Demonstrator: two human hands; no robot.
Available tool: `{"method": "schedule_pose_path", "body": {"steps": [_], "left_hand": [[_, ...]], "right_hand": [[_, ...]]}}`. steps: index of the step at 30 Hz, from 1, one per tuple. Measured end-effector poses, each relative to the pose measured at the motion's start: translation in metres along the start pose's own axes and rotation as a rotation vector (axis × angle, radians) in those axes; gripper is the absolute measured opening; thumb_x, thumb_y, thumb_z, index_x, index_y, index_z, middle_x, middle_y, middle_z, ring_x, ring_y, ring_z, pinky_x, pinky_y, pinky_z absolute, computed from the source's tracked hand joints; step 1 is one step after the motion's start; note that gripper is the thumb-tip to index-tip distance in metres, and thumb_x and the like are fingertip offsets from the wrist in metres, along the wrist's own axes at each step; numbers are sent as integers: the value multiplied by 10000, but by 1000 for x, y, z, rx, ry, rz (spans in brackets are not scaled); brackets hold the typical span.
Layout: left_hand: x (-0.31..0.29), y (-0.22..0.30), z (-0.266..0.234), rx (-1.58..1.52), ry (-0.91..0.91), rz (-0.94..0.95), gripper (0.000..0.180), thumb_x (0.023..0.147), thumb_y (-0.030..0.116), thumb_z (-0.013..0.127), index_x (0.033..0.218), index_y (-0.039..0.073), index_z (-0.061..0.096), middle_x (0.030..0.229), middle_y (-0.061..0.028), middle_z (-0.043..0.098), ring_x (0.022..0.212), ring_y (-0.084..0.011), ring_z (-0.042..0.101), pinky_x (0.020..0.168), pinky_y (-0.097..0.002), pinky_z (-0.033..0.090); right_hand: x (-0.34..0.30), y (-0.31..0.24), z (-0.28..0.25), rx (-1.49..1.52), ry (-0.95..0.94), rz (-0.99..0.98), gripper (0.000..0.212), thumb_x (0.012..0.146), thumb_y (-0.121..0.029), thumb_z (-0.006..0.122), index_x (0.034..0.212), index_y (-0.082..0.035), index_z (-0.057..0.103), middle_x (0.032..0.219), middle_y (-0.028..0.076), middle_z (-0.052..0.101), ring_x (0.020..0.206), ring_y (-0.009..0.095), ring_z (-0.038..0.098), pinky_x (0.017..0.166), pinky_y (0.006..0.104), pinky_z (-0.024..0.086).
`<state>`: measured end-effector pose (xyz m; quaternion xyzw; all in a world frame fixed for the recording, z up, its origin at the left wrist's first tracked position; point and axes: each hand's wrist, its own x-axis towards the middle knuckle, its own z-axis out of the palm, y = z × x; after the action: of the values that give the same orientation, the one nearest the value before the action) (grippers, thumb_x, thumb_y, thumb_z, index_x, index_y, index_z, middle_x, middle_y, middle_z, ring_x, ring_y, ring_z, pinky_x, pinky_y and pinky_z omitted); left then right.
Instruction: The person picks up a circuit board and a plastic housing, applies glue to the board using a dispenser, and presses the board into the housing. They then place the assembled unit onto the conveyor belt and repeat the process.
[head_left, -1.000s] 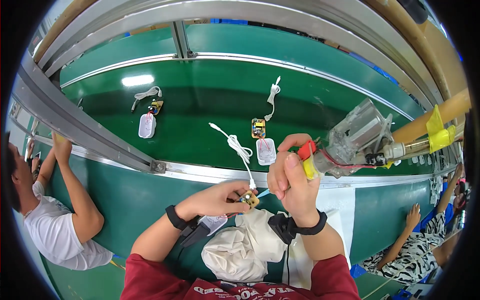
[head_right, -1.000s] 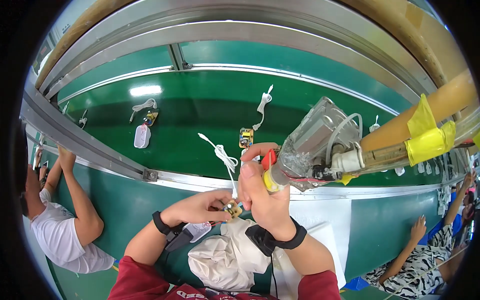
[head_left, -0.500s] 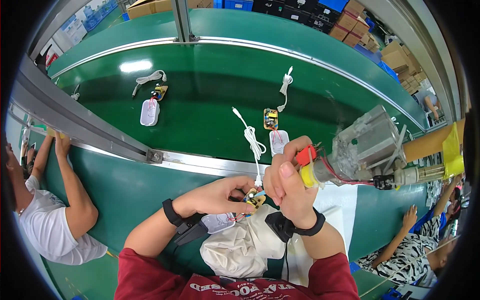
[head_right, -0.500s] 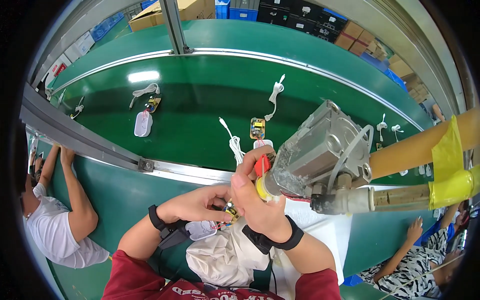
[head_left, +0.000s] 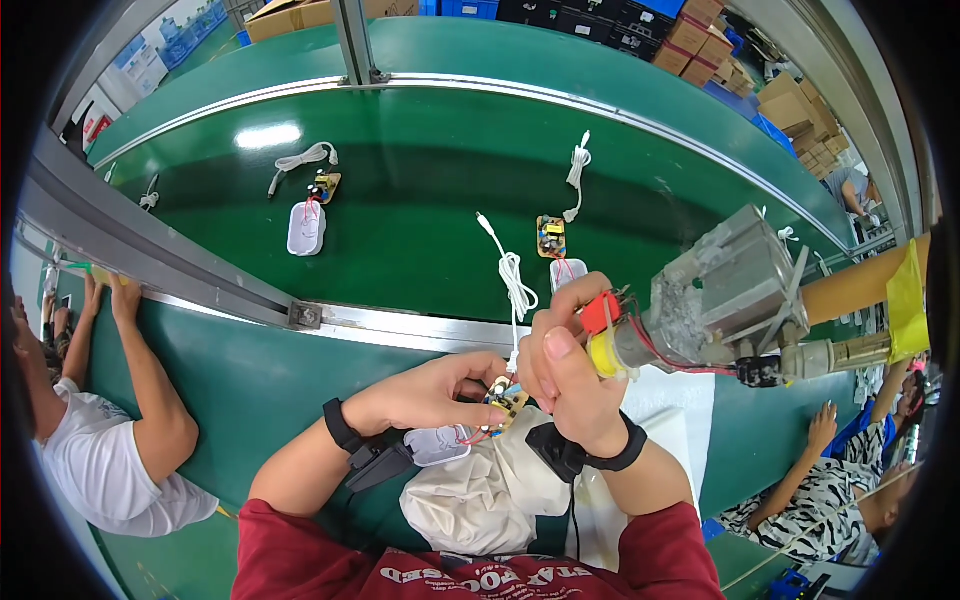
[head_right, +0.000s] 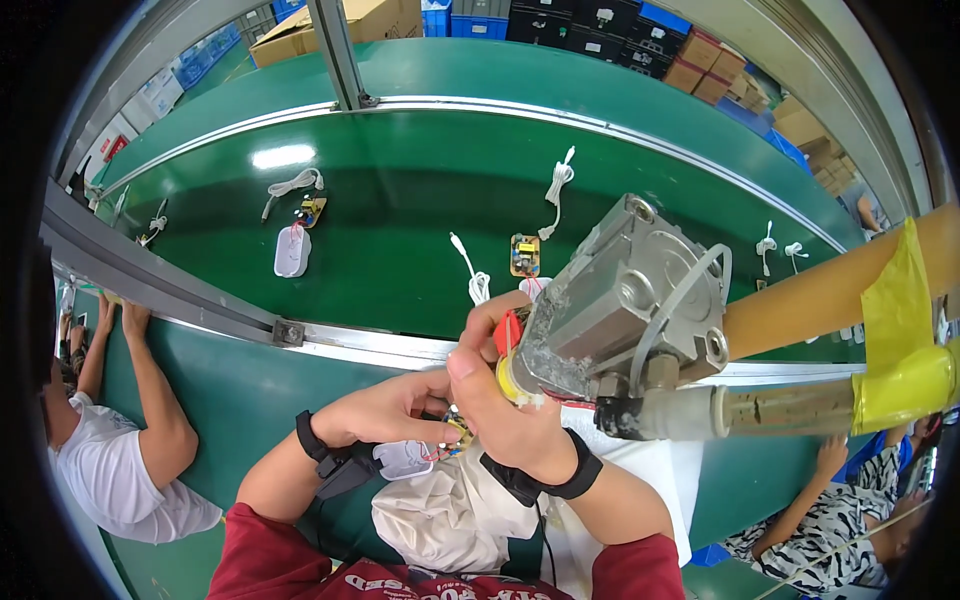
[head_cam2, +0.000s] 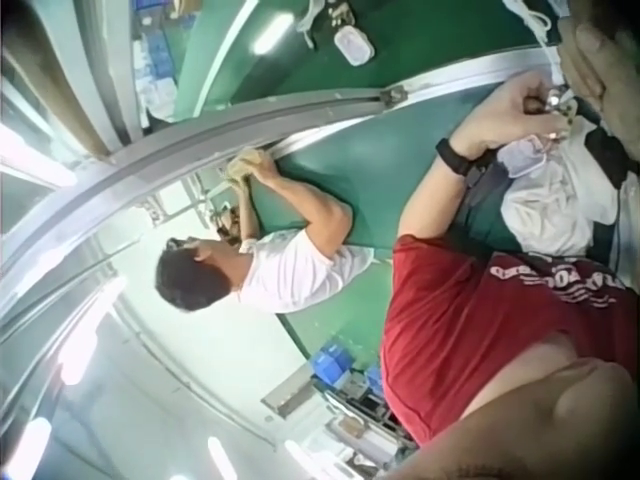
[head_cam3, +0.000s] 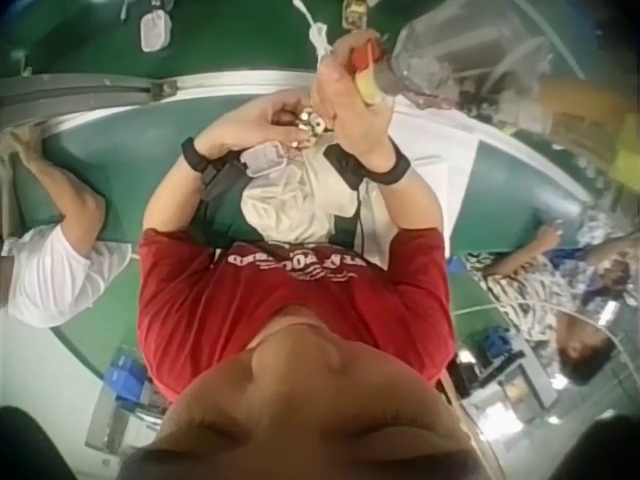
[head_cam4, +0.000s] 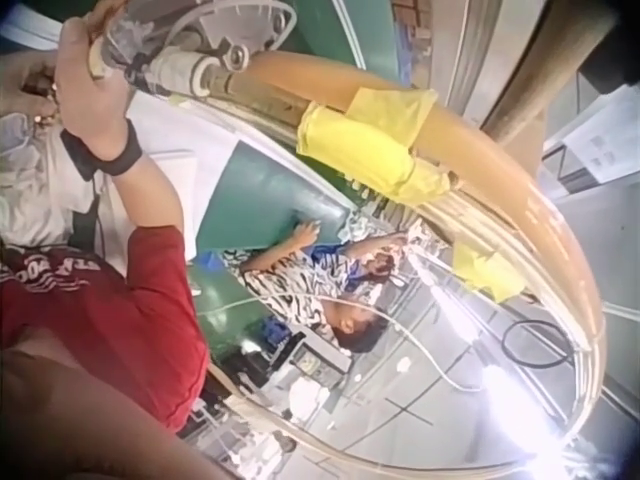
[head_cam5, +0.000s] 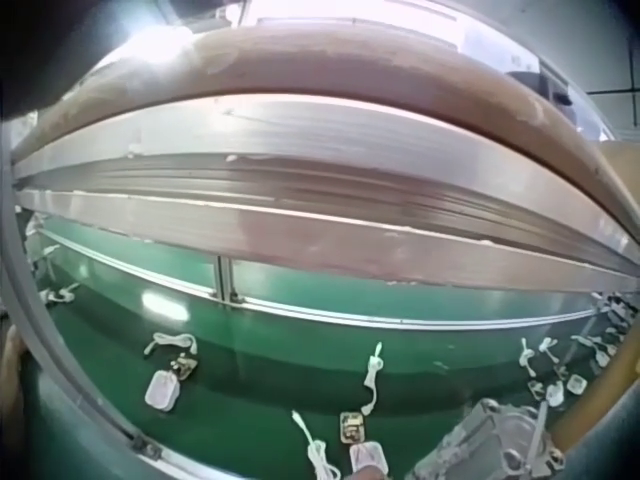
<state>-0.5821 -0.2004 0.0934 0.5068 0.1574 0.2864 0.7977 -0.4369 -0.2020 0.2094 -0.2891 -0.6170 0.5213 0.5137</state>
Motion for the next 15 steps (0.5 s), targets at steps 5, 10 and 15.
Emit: {"method": "schedule_pose_path", "body": {"steps": [5, 10, 15], "left_hand": [[-3, -7, -10, 17, -20, 31, 314, 875, 87, 675, 1133, 50, 502, 1043, -2, 545, 950, -76, 550, 805, -231, 466], [-8, -8, -17, -22, -37, -29, 313, 889, 82, 650, 1154, 51, 486, 1071, -9, 545, 954, -72, 541, 808, -235, 464], [-10, -6, -23, -20, -49, 2, 329, 899, 84, 635, 1183, 46, 474, 1080, -15, 542, 943, -70, 540, 788, -235, 471]], "right_hand": [[4, -3, 10, -29, 46, 45, 243, 931, -201, 542, 913, -71, 337, 504, -3, 351, 351, 62, 275, 339, 218, 265], [6, 6, 9, -27, 57, 2, 242, 929, -201, 542, 916, -73, 337, 504, -4, 351, 353, 61, 275, 337, 220, 263], [8, 7, 16, 5, 54, 22, 260, 922, -201, 554, 901, -82, 325, 505, -3, 352, 354, 63, 275, 335, 220, 261]]}}
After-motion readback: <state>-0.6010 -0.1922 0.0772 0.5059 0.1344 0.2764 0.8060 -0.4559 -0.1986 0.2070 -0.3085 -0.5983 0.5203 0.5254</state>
